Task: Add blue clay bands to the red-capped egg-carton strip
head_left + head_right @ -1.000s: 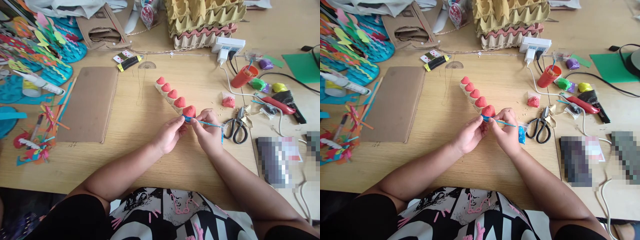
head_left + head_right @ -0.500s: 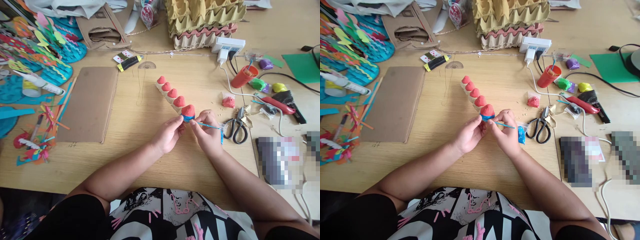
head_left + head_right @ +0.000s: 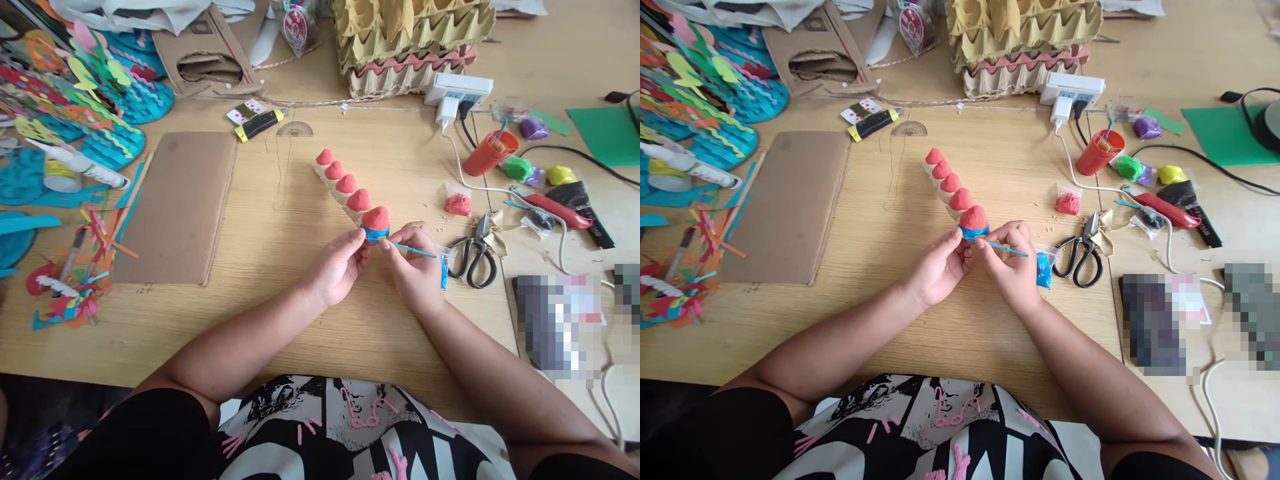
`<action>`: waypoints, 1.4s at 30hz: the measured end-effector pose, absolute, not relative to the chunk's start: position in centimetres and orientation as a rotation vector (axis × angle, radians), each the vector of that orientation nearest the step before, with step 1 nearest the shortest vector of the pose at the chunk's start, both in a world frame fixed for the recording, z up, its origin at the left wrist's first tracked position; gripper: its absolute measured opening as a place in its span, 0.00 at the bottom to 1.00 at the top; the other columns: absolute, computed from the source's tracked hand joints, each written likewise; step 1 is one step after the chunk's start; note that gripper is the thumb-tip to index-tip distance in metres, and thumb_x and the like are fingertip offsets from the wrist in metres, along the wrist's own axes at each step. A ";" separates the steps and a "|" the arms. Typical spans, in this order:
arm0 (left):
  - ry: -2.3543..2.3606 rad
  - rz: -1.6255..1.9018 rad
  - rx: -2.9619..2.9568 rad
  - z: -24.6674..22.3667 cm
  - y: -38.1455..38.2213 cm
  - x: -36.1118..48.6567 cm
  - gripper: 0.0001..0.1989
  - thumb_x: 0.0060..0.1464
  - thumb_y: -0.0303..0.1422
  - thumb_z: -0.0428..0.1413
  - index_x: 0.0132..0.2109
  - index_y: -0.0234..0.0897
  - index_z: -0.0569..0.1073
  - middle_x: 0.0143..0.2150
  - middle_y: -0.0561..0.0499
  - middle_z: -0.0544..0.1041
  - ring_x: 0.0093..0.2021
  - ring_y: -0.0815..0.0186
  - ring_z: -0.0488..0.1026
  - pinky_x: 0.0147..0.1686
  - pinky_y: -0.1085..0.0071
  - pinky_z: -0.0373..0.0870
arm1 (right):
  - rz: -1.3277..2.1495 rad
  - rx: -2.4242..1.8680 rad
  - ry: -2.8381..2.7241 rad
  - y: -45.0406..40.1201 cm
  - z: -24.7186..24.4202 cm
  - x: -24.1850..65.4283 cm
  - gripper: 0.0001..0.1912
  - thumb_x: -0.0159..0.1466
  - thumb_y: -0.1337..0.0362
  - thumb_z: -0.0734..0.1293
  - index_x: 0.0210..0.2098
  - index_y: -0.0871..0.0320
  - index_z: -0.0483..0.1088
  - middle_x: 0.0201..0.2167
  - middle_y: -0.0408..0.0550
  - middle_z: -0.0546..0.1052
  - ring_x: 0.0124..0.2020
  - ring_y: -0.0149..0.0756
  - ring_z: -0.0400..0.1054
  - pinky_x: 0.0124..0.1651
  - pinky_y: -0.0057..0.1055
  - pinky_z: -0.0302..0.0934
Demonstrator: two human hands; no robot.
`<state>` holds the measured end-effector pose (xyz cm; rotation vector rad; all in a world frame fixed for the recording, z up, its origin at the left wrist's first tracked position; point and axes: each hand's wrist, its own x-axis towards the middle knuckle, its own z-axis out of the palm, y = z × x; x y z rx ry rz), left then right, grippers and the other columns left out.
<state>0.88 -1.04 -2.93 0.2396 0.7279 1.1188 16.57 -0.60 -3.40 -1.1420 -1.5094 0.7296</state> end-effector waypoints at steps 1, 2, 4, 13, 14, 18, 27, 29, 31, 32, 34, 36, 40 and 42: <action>0.732 1.116 0.238 -2.9 -1.0 0.9 0.14 0.54 0.39 0.72 0.38 0.35 0.80 0.35 0.53 0.79 0.33 0.74 0.69 0.36 0.72 0.65 | 0.724 -1.152 -1.509 -0.6 -3.4 16.6 0.09 0.67 0.59 0.75 0.33 0.52 0.74 0.33 0.43 0.72 0.39 0.39 0.68 0.48 0.42 0.64; 0.735 1.113 0.236 -2.9 -1.0 0.9 0.14 0.54 0.39 0.72 0.38 0.35 0.80 0.36 0.53 0.79 0.33 0.74 0.69 0.36 0.72 0.65 | 0.721 -1.156 -1.510 -0.6 -3.4 16.6 0.09 0.67 0.58 0.74 0.33 0.52 0.74 0.33 0.43 0.72 0.40 0.39 0.68 0.48 0.42 0.64; 0.738 1.107 0.233 -2.8 -1.0 0.9 0.14 0.54 0.39 0.72 0.38 0.35 0.80 0.35 0.53 0.79 0.32 0.74 0.68 0.36 0.72 0.64 | 0.721 -1.140 -1.512 -0.6 -3.4 16.6 0.09 0.67 0.58 0.74 0.33 0.52 0.73 0.34 0.43 0.72 0.40 0.39 0.68 0.48 0.42 0.64; 0.733 1.103 0.242 -2.8 -1.1 0.9 0.14 0.52 0.40 0.73 0.37 0.35 0.81 0.35 0.52 0.80 0.32 0.73 0.68 0.36 0.72 0.64 | 0.670 -1.113 -1.521 -0.5 -3.0 16.5 0.09 0.68 0.60 0.74 0.33 0.52 0.73 0.32 0.42 0.72 0.38 0.38 0.68 0.46 0.40 0.64; 0.735 1.103 0.236 -2.8 -1.1 0.9 0.14 0.52 0.39 0.74 0.37 0.35 0.81 0.35 0.52 0.80 0.32 0.73 0.68 0.36 0.72 0.64 | 0.650 -1.117 -1.531 -0.5 -3.0 16.4 0.09 0.68 0.60 0.74 0.33 0.52 0.72 0.32 0.42 0.73 0.38 0.38 0.68 0.46 0.40 0.64; 0.753 1.096 0.237 -2.8 -1.1 0.8 0.12 0.53 0.38 0.73 0.36 0.35 0.81 0.34 0.52 0.79 0.32 0.73 0.68 0.35 0.72 0.64 | 0.567 -1.120 -1.545 -0.4 -2.9 16.3 0.09 0.67 0.61 0.74 0.32 0.52 0.71 0.32 0.43 0.72 0.37 0.39 0.68 0.44 0.40 0.64; 0.748 1.110 0.270 -2.9 -1.1 0.9 0.13 0.53 0.39 0.73 0.35 0.35 0.81 0.33 0.52 0.78 0.31 0.73 0.68 0.33 0.72 0.64 | 0.621 -1.087 -1.541 -0.9 -2.7 16.3 0.09 0.68 0.61 0.73 0.33 0.51 0.70 0.33 0.43 0.71 0.38 0.39 0.67 0.45 0.41 0.64; 0.753 1.108 0.261 -2.9 -1.1 0.9 0.13 0.54 0.39 0.72 0.35 0.34 0.81 0.33 0.52 0.78 0.31 0.73 0.68 0.33 0.72 0.64 | 0.606 -1.091 -1.561 -0.9 -2.7 16.3 0.09 0.68 0.61 0.73 0.33 0.51 0.70 0.33 0.43 0.71 0.38 0.39 0.67 0.45 0.42 0.64; 0.755 1.109 0.257 -2.9 -1.1 0.9 0.13 0.54 0.39 0.73 0.35 0.34 0.81 0.33 0.52 0.78 0.31 0.74 0.68 0.33 0.72 0.64 | 0.589 -1.108 -1.573 -0.8 -2.7 16.3 0.10 0.68 0.62 0.73 0.32 0.51 0.69 0.32 0.43 0.71 0.37 0.39 0.67 0.44 0.42 0.64; 0.755 1.111 0.258 -2.8 -1.1 0.9 0.13 0.53 0.39 0.73 0.36 0.34 0.81 0.34 0.52 0.78 0.31 0.74 0.68 0.33 0.73 0.65 | 0.586 -1.115 -1.576 -0.8 -2.7 16.2 0.10 0.68 0.62 0.73 0.32 0.51 0.69 0.31 0.43 0.71 0.37 0.39 0.67 0.44 0.42 0.64; 0.754 1.111 0.261 -2.8 -1.1 0.8 0.13 0.53 0.39 0.73 0.36 0.35 0.80 0.34 0.52 0.79 0.31 0.74 0.68 0.33 0.74 0.65 | 0.596 -1.109 -1.574 -0.8 -2.8 16.2 0.10 0.68 0.63 0.73 0.32 0.51 0.69 0.31 0.42 0.71 0.37 0.39 0.67 0.44 0.41 0.63; 0.752 1.108 0.262 -2.7 -1.1 0.9 0.14 0.53 0.39 0.73 0.36 0.35 0.80 0.34 0.53 0.78 0.31 0.75 0.68 0.33 0.74 0.65 | 0.622 -1.087 -1.557 -0.9 -2.8 16.3 0.10 0.68 0.62 0.73 0.32 0.52 0.69 0.32 0.43 0.71 0.38 0.38 0.67 0.45 0.41 0.63; 0.752 1.107 0.239 -2.5 -1.1 0.9 0.14 0.52 0.39 0.73 0.36 0.35 0.79 0.32 0.54 0.77 0.30 0.75 0.67 0.33 0.75 0.64 | 0.642 -1.095 -1.513 -0.9 -2.7 16.3 0.10 0.69 0.59 0.72 0.33 0.52 0.70 0.32 0.43 0.71 0.38 0.38 0.67 0.45 0.41 0.63; 0.752 1.101 0.236 -2.5 -1.1 1.0 0.14 0.53 0.38 0.73 0.36 0.34 0.80 0.33 0.54 0.77 0.30 0.75 0.67 0.32 0.74 0.63 | 0.637 -1.119 -1.501 -0.8 -2.7 16.3 0.11 0.69 0.58 0.73 0.32 0.52 0.69 0.31 0.42 0.71 0.37 0.38 0.67 0.45 0.41 0.63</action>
